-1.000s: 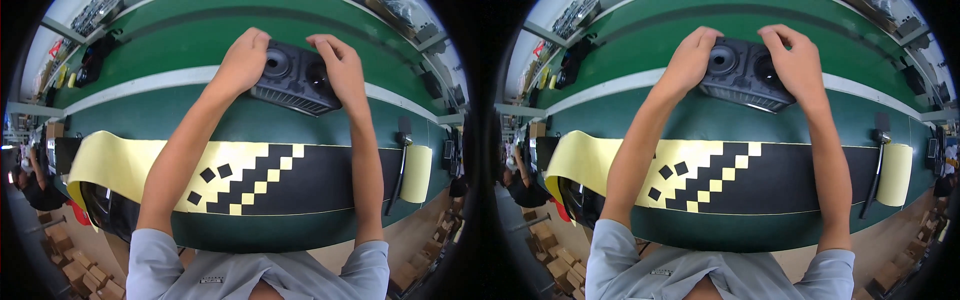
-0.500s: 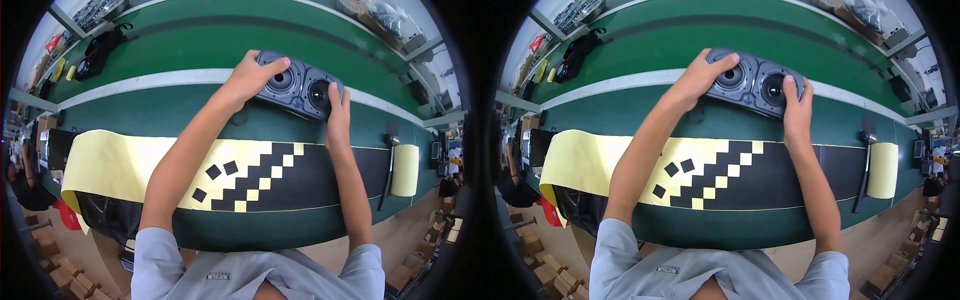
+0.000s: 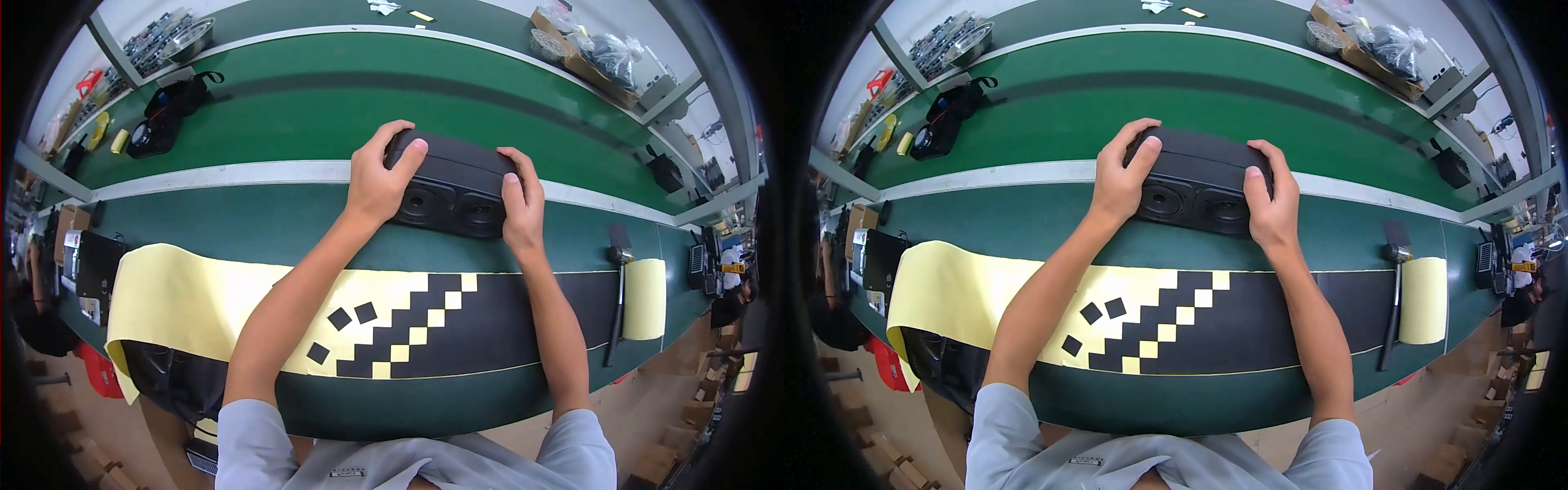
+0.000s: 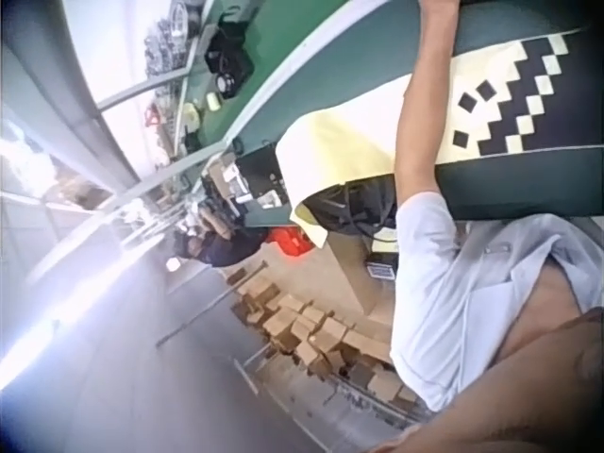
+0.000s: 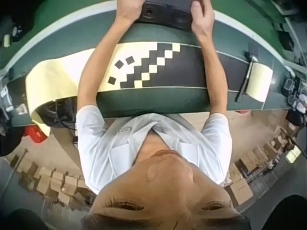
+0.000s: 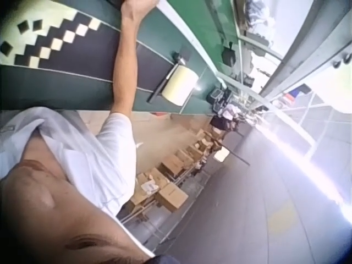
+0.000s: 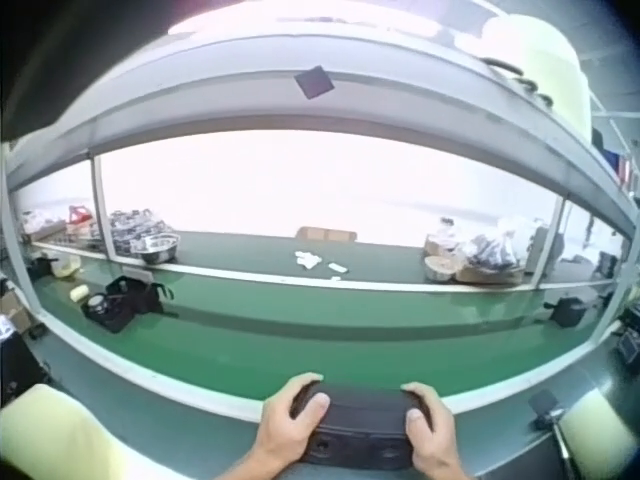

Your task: Assembling the housing and internal components of portable solar-powered speakers on an assembly line.

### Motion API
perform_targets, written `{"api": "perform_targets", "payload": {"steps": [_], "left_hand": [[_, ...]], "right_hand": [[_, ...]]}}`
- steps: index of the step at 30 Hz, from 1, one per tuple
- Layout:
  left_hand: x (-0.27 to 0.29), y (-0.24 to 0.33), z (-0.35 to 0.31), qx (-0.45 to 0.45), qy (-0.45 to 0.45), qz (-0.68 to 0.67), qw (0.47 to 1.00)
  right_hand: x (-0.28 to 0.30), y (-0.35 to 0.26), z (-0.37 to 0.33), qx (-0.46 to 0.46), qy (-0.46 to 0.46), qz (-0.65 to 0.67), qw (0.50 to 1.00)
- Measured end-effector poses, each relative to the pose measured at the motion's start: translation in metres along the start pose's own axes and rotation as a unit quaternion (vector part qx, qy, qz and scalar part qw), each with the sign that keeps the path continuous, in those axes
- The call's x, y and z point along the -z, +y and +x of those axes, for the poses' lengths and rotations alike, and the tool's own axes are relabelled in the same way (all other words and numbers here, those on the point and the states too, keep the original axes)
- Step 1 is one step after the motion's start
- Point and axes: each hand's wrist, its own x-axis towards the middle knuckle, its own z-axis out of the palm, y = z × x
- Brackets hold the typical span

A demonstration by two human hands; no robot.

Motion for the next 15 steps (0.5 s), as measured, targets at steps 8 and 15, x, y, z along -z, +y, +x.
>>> {"api": "perform_targets", "payload": {"steps": [8, 15], "left_hand": [[-0.002, 0.007, 0.014, -0.028, 0.042, 0.047, 0.998], [0.005, 0.005, 0.012, -0.025, -0.025, 0.051, 0.998]], "right_hand": [[0.001, -0.001, 0.012, 0.07, -0.039, -0.035, 0.996], [0.006, 0.01, 0.002, 0.033, -0.065, 0.052, 0.996]]}}
